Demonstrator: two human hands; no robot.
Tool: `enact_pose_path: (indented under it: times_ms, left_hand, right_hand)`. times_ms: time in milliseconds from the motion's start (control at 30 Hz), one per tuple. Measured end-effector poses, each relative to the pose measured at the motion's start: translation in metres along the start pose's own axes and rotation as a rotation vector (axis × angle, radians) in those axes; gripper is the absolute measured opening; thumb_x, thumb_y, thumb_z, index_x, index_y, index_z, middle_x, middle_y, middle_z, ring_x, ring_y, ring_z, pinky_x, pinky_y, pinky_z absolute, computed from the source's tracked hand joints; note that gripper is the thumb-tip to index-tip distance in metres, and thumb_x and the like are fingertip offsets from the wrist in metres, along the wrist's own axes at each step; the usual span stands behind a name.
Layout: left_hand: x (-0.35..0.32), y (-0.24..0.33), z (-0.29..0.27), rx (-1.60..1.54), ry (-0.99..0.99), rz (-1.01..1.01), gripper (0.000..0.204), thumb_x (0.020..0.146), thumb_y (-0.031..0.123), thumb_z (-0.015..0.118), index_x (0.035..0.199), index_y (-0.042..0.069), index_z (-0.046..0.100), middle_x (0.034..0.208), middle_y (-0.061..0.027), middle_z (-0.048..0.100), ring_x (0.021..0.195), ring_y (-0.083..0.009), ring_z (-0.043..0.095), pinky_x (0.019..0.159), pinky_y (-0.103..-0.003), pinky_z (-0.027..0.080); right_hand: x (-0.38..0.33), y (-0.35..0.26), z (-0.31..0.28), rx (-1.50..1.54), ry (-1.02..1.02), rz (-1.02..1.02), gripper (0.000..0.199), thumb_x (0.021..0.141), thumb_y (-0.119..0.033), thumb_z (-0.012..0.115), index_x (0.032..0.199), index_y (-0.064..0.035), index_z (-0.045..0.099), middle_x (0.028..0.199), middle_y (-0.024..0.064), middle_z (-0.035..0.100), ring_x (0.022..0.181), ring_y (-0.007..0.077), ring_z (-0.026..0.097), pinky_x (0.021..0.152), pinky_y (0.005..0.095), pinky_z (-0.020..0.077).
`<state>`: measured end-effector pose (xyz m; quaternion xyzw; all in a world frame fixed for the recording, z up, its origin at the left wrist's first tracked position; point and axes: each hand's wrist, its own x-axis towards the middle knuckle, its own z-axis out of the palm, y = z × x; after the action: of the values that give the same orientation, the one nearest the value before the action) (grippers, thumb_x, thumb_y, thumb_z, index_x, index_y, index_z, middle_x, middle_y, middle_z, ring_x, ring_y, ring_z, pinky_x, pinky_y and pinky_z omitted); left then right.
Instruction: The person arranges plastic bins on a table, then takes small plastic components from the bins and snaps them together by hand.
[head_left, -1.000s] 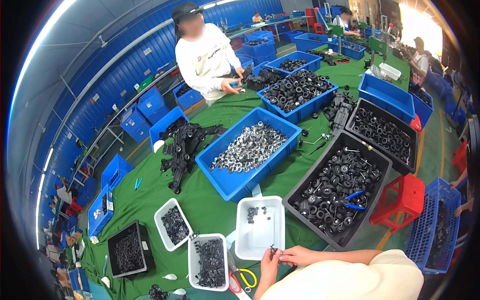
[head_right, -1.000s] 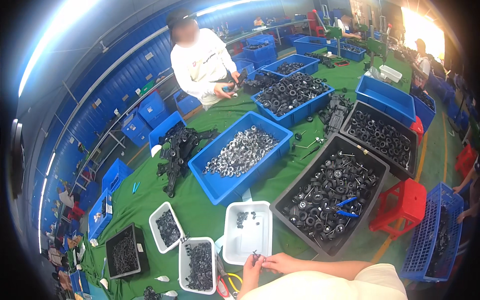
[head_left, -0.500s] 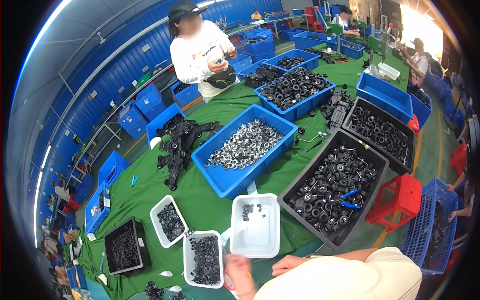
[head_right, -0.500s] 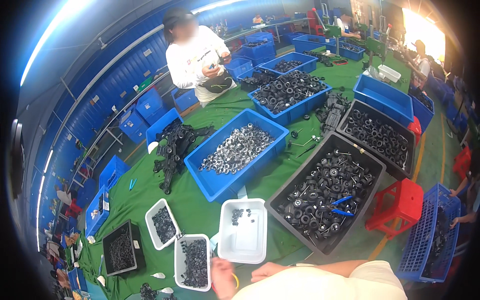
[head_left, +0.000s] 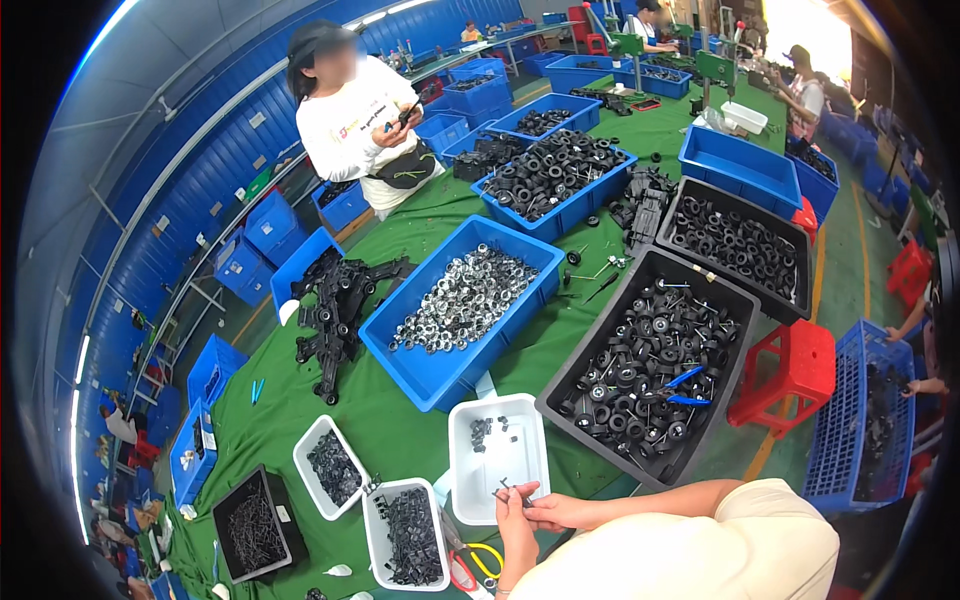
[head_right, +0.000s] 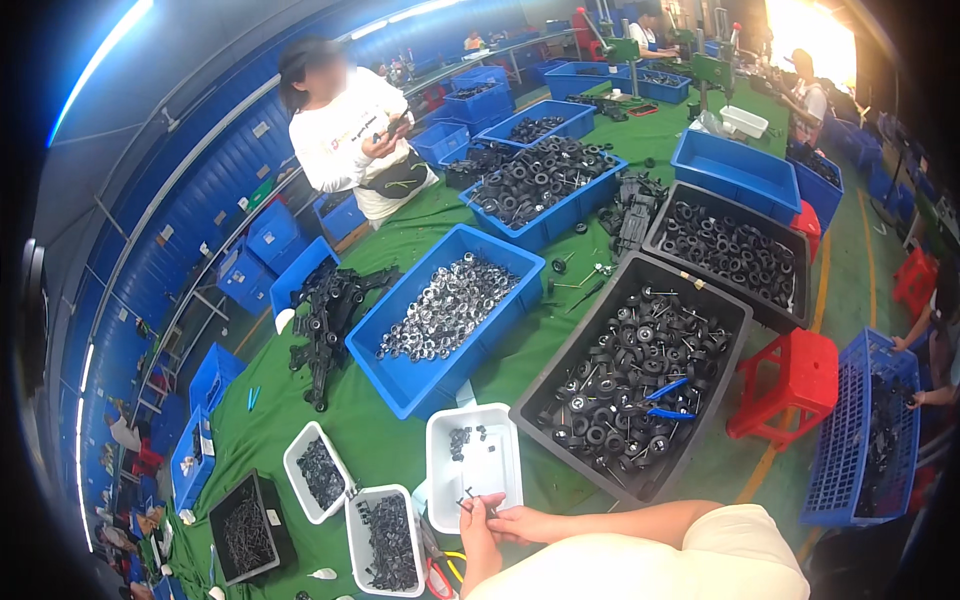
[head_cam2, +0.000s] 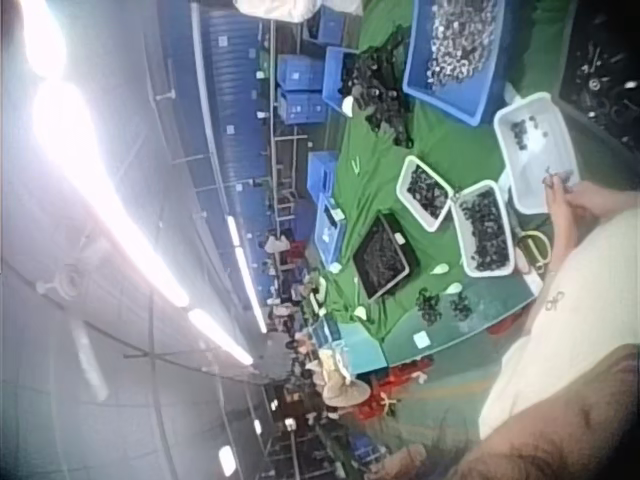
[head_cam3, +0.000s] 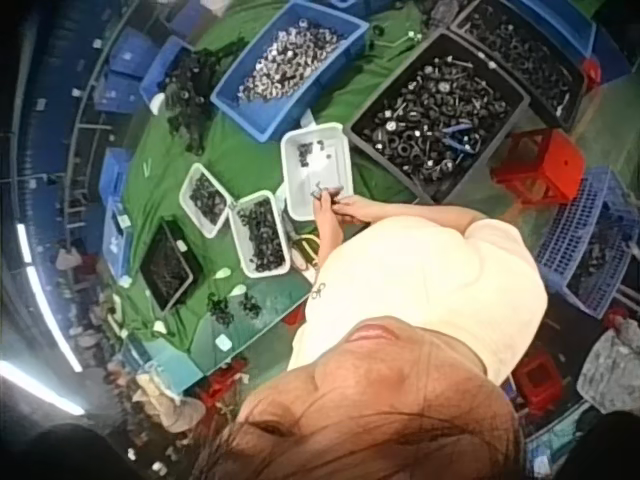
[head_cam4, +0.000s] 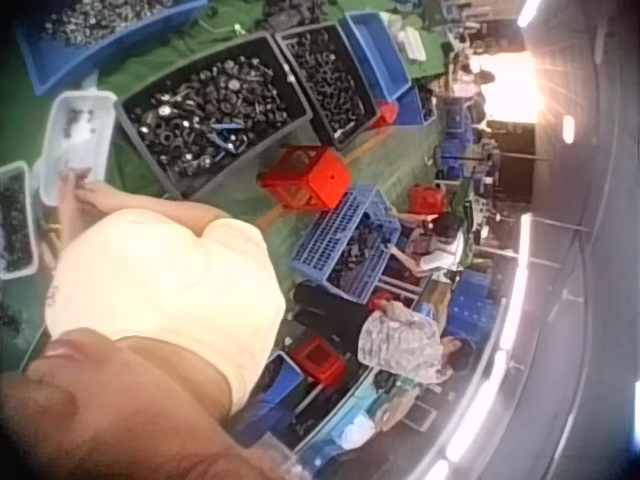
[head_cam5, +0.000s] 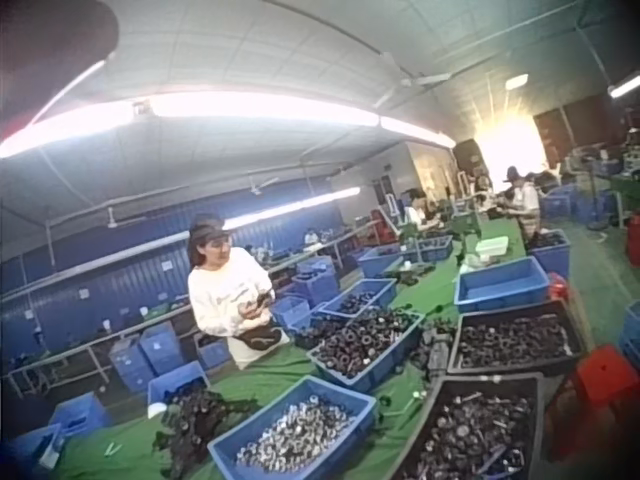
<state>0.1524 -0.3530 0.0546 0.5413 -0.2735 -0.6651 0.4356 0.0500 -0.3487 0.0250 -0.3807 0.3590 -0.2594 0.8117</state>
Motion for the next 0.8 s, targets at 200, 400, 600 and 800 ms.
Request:
enact_pose_path:
  times_ms: [200,400,600,800]
  left_hand:
    - [0.013,-0.017,-0.018,-0.379,-0.039,-0.013,0.019,0.081,0.021,0.032,0.070,0.007,0.039,0.053,-0.0019,0.039,0.054,-0.0138,0.040,0.060,-0.028,0.040]
    - [0.054,0.028,-0.085,-0.572,0.148,0.384,0.019,0.080,0.020,0.036,0.064,0.009,0.035,0.046,0.0033,0.027,0.045,-0.0105,0.031,0.061,-0.026,0.037]
    - [0.044,0.076,-0.022,-0.353,0.029,0.239,0.010,0.079,0.017,0.038,0.078,0.008,0.041,0.083,-0.0088,0.052,0.078,-0.0153,0.049,0.072,-0.025,0.035]
    - [0.040,0.067,-0.007,-0.169,-0.155,0.233,0.012,0.080,0.016,0.035,0.080,0.007,0.042,0.099,-0.0154,0.047,0.093,-0.0183,0.044,0.083,-0.031,0.030]
  right_hand:
    - [0.000,0.007,0.002,-0.010,-0.058,0.030,0.028,0.079,-0.029,0.041,0.065,-0.0057,0.047,0.056,-0.0028,0.041,0.046,0.0058,0.033,0.041,0.0206,0.0266]
    - [-0.020,0.006,0.023,-0.667,-0.346,-0.392,0.022,0.078,-0.022,0.040,0.068,-0.0046,0.047,0.058,-0.0010,0.045,0.052,0.0091,0.038,0.051,0.0228,0.0350]
    - [0.009,-0.035,-0.007,0.132,0.140,-0.198,0.015,0.077,-0.018,0.041,0.081,-0.0055,0.050,0.064,-0.0012,0.045,0.049,0.0051,0.038,0.045,0.0166,0.0323]
    - [0.016,-0.075,-0.010,-0.025,0.152,-0.263,0.021,0.080,-0.024,0.038,0.088,-0.0051,0.043,0.065,0.0003,0.043,0.049,0.0060,0.036,0.046,0.0170,0.0315]
